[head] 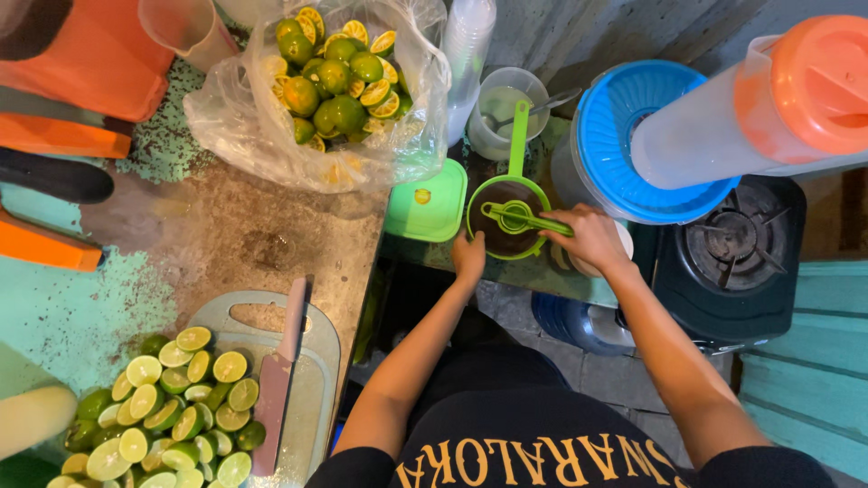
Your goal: The person ties a blue plastic bag and places it in a refrigerator. They then return to the counter, pick up a lime, and use a manual press to extract juice into a container. The person repeats this process with several lime halves.
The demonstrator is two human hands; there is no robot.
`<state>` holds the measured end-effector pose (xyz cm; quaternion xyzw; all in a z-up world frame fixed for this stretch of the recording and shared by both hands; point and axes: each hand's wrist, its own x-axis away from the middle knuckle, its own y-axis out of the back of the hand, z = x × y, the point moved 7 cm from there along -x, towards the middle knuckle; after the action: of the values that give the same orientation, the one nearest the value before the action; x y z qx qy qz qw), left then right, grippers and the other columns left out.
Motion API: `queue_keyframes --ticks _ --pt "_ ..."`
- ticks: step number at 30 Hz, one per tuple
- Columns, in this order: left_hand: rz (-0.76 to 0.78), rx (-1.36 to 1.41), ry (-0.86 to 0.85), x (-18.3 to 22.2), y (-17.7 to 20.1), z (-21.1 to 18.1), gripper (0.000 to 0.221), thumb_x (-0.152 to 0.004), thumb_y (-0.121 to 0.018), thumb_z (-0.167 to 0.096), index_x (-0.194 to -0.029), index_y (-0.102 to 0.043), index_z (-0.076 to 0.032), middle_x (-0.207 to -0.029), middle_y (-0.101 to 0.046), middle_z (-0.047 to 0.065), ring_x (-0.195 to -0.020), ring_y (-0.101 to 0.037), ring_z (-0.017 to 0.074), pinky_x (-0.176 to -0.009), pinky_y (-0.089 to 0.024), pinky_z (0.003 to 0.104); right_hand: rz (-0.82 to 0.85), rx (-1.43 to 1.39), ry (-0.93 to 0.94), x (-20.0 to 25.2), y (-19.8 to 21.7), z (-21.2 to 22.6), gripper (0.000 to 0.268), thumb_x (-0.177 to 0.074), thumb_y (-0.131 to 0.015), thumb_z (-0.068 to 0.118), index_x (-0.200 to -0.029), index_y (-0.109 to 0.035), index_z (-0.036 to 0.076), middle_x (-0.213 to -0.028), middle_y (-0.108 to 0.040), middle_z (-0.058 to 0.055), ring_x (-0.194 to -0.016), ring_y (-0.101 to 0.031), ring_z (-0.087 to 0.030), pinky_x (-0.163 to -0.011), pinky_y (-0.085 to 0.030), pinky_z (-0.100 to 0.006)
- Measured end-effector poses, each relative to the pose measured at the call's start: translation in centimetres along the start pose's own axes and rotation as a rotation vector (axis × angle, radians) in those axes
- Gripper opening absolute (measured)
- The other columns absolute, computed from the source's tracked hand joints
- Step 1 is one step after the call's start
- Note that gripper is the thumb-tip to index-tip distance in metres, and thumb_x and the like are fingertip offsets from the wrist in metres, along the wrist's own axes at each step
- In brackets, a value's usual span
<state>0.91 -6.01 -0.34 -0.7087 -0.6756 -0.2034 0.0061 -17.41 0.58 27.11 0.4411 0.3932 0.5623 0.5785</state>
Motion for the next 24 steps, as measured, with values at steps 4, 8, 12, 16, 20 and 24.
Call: queue_keyframes --ticks 4,8,12,16,20,24 --pt "0.000 0.004 -0.037 0.5 0.6 -0.5 0.045 -0.089 -0.063 -0.032 -0.119 -0.068 0.000 -0.107 -0.074 0.026 -0.105 -0.067 0.0443 -0.095 -0.051 0.048 -0.052 0.007 0.078 -0.7 0.0 0.1 0.037 -0.088 -0.076 0.039 -0.119 -0.076 0.020 -0.102 -0.076 -0.012 -0.094 -0.070 -0.033 -0.084 -0.054 -0.046" --pt "0.011 0.007 0.012 1.1 0.1 -0.5 0.049 -0.088 -0.064 -0.033 -0.123 -0.066 0.001 -0.112 -0.072 0.027 -0.109 -0.067 0.0436 -0.095 -0.050 0.048 -0.044 0.054 0.083 0.2 -0.2 -0.4 0.045 -0.085 -0.078 0.037 -0.125 -0.073 0.019 -0.106 -0.075 -0.015 -0.098 -0.069 -0.035 -0.085 -0.054 -0.046" --pt "0.056 0.011 0.025 2.2 0.7 -0.8 0.069 -0.089 -0.066 -0.039 -0.141 -0.052 0.005 -0.127 -0.065 0.030 -0.121 -0.062 0.0431 -0.104 -0.047 0.046 -0.102 0.059 0.184 0.8 -0.3 0.6 0.058 -0.082 -0.078 0.036 -0.136 -0.067 0.019 -0.122 -0.072 -0.012 -0.110 -0.067 -0.033 -0.093 -0.053 -0.045" --pt "0.182 0.099 0.124 5.3 2.8 -0.8 0.086 -0.088 -0.070 -0.043 -0.151 -0.037 0.006 -0.145 -0.051 0.031 -0.138 -0.049 0.0381 -0.112 -0.039 0.040 -0.183 0.059 0.219 1.6 0.3 1.3 0.058 -0.084 -0.079 0.035 -0.138 -0.067 0.018 -0.131 -0.069 -0.009 -0.119 -0.064 -0.031 -0.100 -0.049 -0.045" --pt "0.235 0.296 0.019 8.6 9.8 -2.9 0.082 -0.091 -0.067 -0.042 -0.151 -0.041 0.006 -0.151 -0.050 0.026 -0.142 -0.048 0.0337 -0.116 -0.037 0.038 -0.247 0.053 0.215 1.6 1.5 2.9 0.053 -0.086 -0.079 0.035 -0.135 -0.070 0.017 -0.132 -0.069 -0.008 -0.122 -0.063 -0.030 -0.103 -0.049 -0.045" --pt "0.247 0.474 0.186 12.6 17.8 -6.0 0.070 -0.092 -0.060 -0.041 -0.150 -0.049 -0.005 -0.146 -0.057 0.015 -0.135 -0.052 0.0258 -0.109 -0.041 0.040 -0.332 -0.140 0.306 1.3 3.4 8.3 0.040 -0.091 -0.079 0.025 -0.129 -0.072 0.013 -0.134 -0.068 -0.009 -0.125 -0.062 -0.030 -0.108 -0.047 -0.045"
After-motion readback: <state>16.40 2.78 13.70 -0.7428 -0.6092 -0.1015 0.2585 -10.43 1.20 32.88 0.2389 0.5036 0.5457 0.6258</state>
